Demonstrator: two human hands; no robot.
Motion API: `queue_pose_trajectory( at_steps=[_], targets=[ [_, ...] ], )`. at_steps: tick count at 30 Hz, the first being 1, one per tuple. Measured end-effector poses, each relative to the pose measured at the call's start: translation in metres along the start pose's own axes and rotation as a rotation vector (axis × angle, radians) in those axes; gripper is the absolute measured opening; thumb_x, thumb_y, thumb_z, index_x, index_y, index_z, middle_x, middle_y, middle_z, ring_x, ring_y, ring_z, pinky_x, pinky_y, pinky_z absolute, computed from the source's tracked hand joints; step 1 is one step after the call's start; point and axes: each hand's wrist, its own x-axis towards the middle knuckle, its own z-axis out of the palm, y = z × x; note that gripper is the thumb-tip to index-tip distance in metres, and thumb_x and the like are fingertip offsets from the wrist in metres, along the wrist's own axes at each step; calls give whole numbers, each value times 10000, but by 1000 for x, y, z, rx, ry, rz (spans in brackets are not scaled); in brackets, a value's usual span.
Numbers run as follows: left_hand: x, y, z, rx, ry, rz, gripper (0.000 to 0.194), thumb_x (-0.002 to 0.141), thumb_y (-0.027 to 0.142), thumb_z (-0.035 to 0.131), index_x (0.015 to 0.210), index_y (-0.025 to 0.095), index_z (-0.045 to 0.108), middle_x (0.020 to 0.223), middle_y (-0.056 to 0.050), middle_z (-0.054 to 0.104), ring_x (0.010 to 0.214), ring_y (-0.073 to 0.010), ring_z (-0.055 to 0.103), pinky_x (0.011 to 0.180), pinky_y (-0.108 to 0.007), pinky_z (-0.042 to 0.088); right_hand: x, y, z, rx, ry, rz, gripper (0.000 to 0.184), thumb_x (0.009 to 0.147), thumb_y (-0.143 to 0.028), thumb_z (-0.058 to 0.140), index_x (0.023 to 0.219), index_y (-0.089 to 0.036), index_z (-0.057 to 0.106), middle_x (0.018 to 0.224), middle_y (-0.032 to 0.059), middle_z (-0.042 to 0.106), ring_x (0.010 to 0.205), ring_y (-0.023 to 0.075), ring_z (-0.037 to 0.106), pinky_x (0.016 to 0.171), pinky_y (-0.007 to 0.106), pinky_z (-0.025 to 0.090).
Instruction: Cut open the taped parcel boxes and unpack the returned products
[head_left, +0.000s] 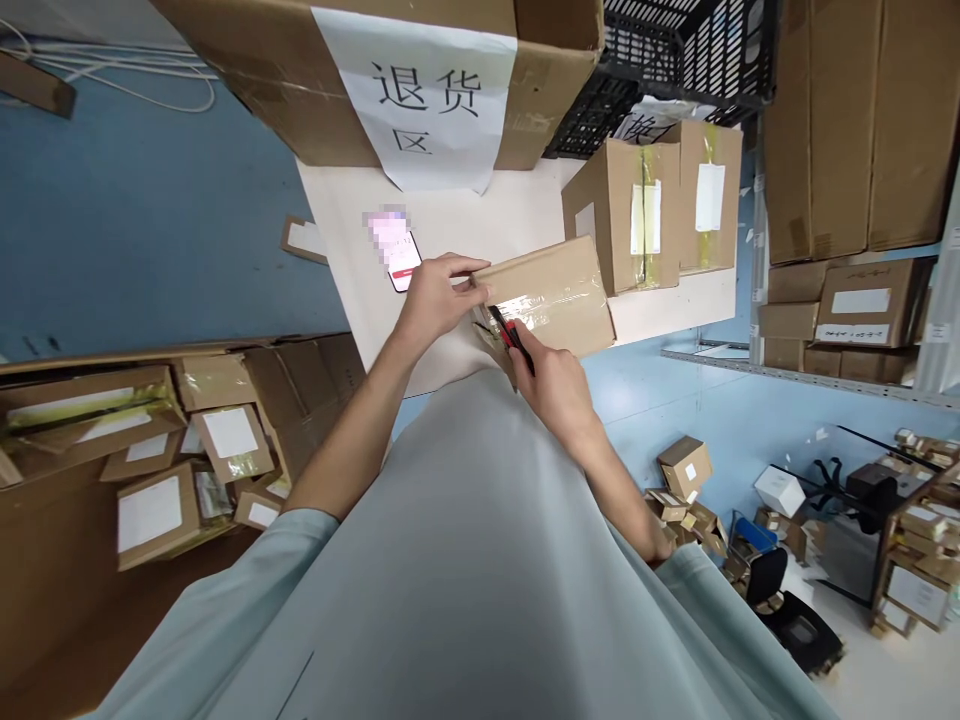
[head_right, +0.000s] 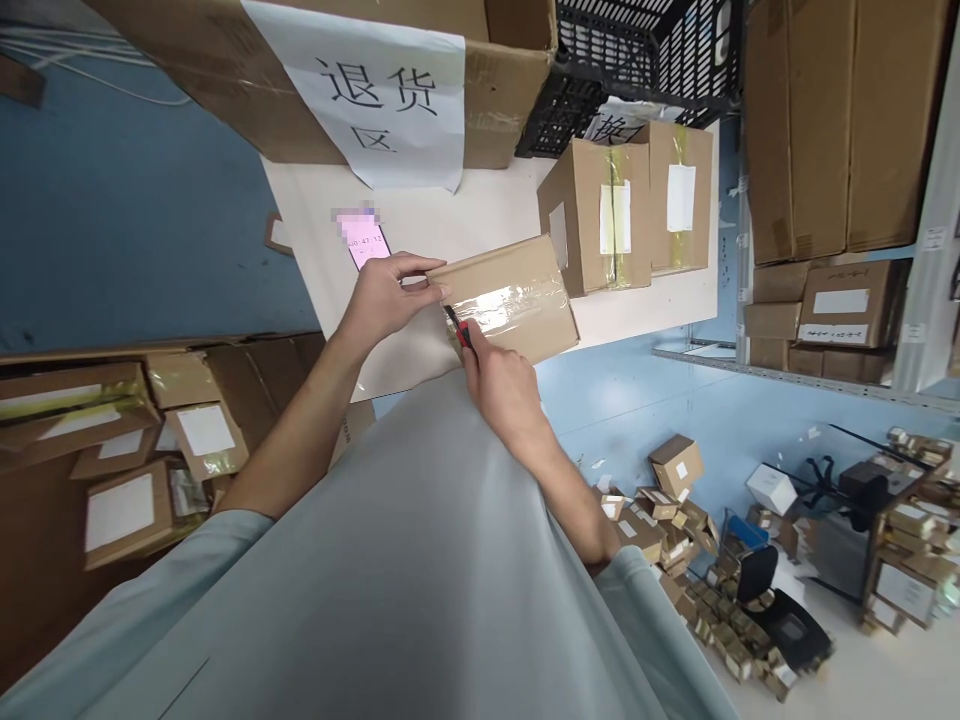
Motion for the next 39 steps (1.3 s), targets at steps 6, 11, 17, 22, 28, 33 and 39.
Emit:
queue_pose_trajectory(
  at_steps=[6,11,17,22,28,33,39],
  targets=[
    [-7,-4,3,58,30,2,303,871,239,862,1170,200,891,1262,-75,838,1212,-295,781,1104,-493,696,-5,-21,-11,-166,-123,62,590,1247,-306,344,1827,-197,355,1234,203,864,1125,326,847,968,396,619],
    [-9,-9,8,99,72,33,298,899,261,804,1180,213,893,1233,-59,842,1215,-296,778,1082,-497,708,-23,-11,-2,-212,-192,79,579,1240,-273,318,1814,-208,352,1228,192,865,1108,317,854,959,402,628],
    [-4,-10,6,118,52,68,295,924,343,839,1181,204,881,1262,-96,837,1247,-311,763,1090,-508,699,-40,1,9,-260,-193,62,630,1213,-215,379,1840,-236,316,1170,153,870,1062,290,863,909,355,629],
    [-1,-9,-1,101,-27,58,341,952,433,845,1202,204,876,1304,-104,816,1256,-308,757,1100,-496,690,-36,4,1,-177,-122,8,597,1246,-322,342,1842,-285,334,1190,118,881,1027,288,861,898,347,617],
    [4,-6,-1,124,-22,39,357,943,425,858,1222,203,875,1298,-103,815,1261,-305,750,1098,-487,689,-7,0,1,-90,-60,-12,613,1265,-357,256,1866,-240,292,1262,153,873,1106,285,844,972,350,597],
    [-2,-6,0,143,-26,38,310,943,391,842,1189,206,880,1290,-88,824,1250,-299,760,1093,-471,687,-5,0,5,-123,-97,-26,616,1258,-315,285,1868,-229,277,1235,152,874,1099,281,842,984,354,605],
    [-3,-5,3,179,15,51,278,978,329,765,1208,219,876,1307,-89,823,1257,-293,757,1089,-460,675,-23,-4,22,-156,-228,-74,587,1227,-264,389,1813,-286,424,1202,122,878,1055,284,841,888,344,614]
  ],
)
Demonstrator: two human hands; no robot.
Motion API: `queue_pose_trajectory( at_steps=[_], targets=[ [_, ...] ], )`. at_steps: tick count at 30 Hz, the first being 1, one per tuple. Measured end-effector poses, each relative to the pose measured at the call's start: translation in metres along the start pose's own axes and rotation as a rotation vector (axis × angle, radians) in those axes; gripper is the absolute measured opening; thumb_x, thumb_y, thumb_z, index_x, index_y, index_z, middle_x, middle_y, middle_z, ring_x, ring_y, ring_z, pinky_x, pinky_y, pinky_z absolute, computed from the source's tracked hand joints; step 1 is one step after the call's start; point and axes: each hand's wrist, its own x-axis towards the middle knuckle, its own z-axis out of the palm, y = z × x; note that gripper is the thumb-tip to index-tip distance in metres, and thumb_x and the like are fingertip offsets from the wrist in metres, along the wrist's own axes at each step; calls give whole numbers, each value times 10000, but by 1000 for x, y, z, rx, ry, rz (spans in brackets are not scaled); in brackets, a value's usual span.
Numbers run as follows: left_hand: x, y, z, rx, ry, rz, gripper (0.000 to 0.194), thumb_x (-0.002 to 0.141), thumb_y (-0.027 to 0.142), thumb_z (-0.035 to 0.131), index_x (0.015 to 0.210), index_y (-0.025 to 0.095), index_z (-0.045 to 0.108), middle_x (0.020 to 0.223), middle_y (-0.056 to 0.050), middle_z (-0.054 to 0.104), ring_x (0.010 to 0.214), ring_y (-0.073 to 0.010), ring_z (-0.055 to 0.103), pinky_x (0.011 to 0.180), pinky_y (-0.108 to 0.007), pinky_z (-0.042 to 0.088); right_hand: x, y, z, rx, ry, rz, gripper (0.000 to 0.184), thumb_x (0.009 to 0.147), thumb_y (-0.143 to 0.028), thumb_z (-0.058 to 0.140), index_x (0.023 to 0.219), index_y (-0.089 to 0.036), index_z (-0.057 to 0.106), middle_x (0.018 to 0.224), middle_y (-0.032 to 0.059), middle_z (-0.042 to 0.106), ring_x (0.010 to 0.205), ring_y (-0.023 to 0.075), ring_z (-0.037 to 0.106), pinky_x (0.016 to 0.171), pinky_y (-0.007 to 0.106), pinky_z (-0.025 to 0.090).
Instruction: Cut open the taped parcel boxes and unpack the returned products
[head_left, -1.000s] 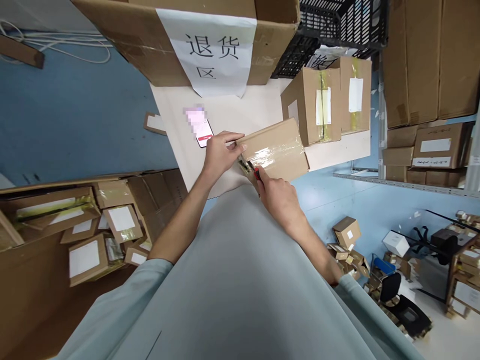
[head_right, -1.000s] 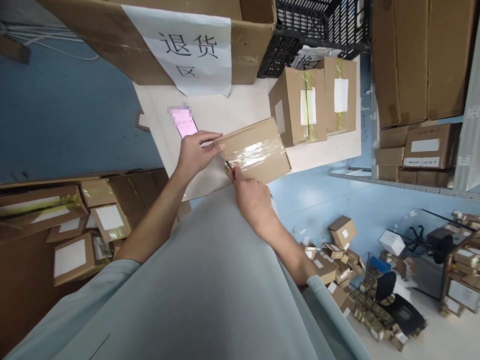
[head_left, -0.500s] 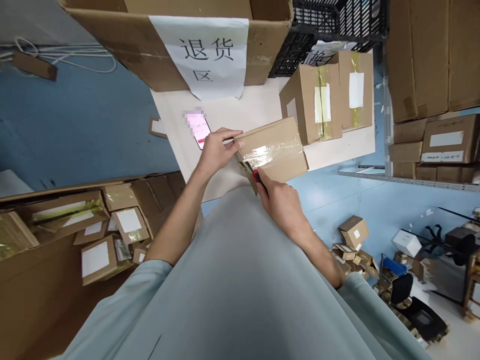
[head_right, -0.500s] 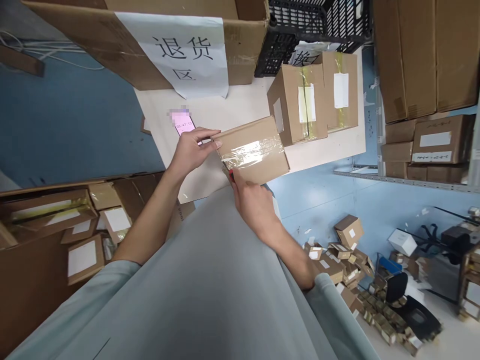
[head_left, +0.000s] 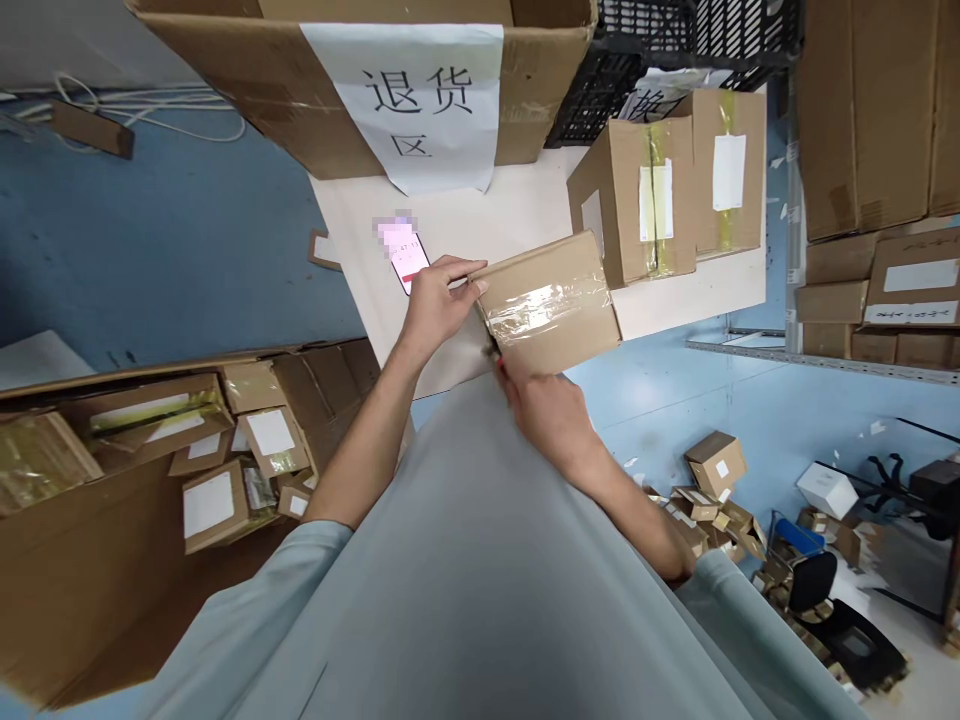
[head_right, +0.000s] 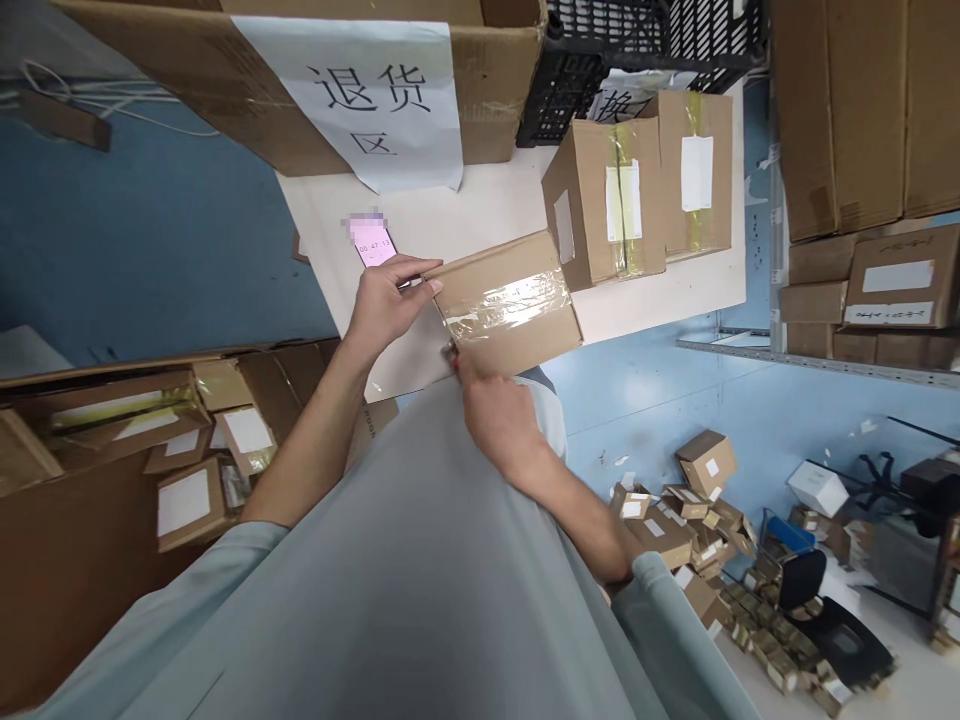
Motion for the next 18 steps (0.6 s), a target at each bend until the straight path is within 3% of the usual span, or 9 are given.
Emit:
queue_pose_trajectory(
  at_steps=[3,9,13,18],
  targets=[
    [11,2,1,18,30,28,298,999,298,734,1252,217,868,1301,-90,820,1264,-286,751,1114,-451,655,-7,-6,11,9,-127,-97,546,1208,-271,450,1740,-331,551,1196,96,882,1053,293,839,862,351,608],
    [19,2,-2,-9,-7,18,324,997,287,751,1299,222,850,1338,-84,816,1287,-285,747,1147,-476,640,-19,10,-1,143,67,-76,561,1245,-369,384,1799,-328,462,1308,78,872,1101,282,834,873,318,581],
    [15,-1,-1,-48,-12,-2,354,1010,376,805,1327,221,829,1375,-105,803,1313,-285,744,1143,-464,648,-8,27,-14,168,220,5,602,1247,-372,353,1836,-255,386,1346,116,857,1109,299,828,871,318,570],
    [18,-3,0,-65,-8,11,355,1010,417,828,1298,210,831,1340,-115,810,1281,-280,760,1135,-451,649,13,28,-24,118,213,51,627,1243,-339,304,1859,-221,319,1295,133,864,1096,289,820,899,326,568]
  ],
)
